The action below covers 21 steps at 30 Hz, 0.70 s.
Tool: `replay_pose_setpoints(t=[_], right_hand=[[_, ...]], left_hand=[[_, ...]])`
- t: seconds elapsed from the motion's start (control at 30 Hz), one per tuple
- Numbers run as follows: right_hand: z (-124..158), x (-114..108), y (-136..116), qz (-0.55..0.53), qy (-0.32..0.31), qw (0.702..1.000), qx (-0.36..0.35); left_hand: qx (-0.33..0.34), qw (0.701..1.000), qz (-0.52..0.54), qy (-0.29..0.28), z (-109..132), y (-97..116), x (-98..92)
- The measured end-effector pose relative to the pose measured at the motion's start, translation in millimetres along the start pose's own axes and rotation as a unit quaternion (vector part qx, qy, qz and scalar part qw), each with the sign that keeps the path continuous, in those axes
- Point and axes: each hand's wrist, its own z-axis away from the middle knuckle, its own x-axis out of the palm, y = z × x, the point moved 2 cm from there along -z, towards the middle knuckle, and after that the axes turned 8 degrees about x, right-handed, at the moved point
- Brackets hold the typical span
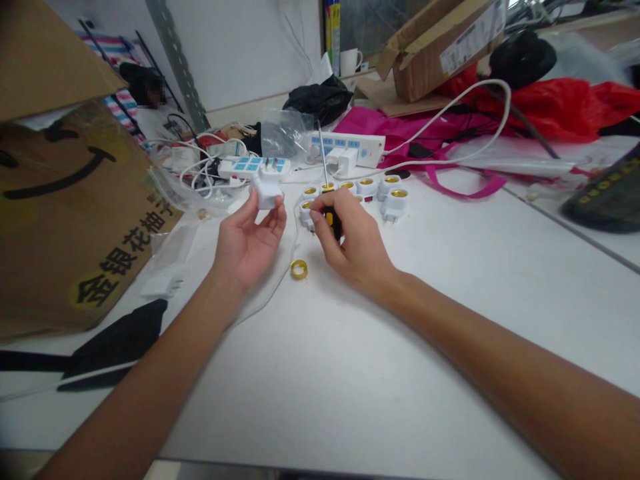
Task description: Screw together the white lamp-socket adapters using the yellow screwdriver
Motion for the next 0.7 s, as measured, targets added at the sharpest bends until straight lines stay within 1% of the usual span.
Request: replay_pose_setpoints(t=[0.1, 0.2, 0.3, 0.43, 0.5, 0.7], right_hand=[[1, -1, -1, 0.012, -0.016, 0.999, -0.025], [1, -1, -4, 0.026, -0.05, 0.996, -0.069], [3, -2, -10, 0.037, -0.089, 0.989, -0.109], [5, -1, -16, 0.038, -0.122, 0.981, -0.148], [6, -1, -17, 0.04, -0.129, 0.978, -0.156], [6, -2, -15, 0.058, -0.121, 0.982, -0.136]], left_hand=[[0.013, 0.999, 0.019, 0.022, -4, 6, -4.0], [0.016, 0.999, 0.036, 0.035, -6, 9, -6.2], [0.015, 0.998, 0.046, 0.037, -5, 10, -5.9], [-0.003, 0.999, 0.038, 0.03, -4, 8, -3.3], [-0.011, 0.999, 0.025, 0.025, -2, 6, -2.0], [-0.024, 1.0, -0.01, -0.009, 1, 2, 0.0]])
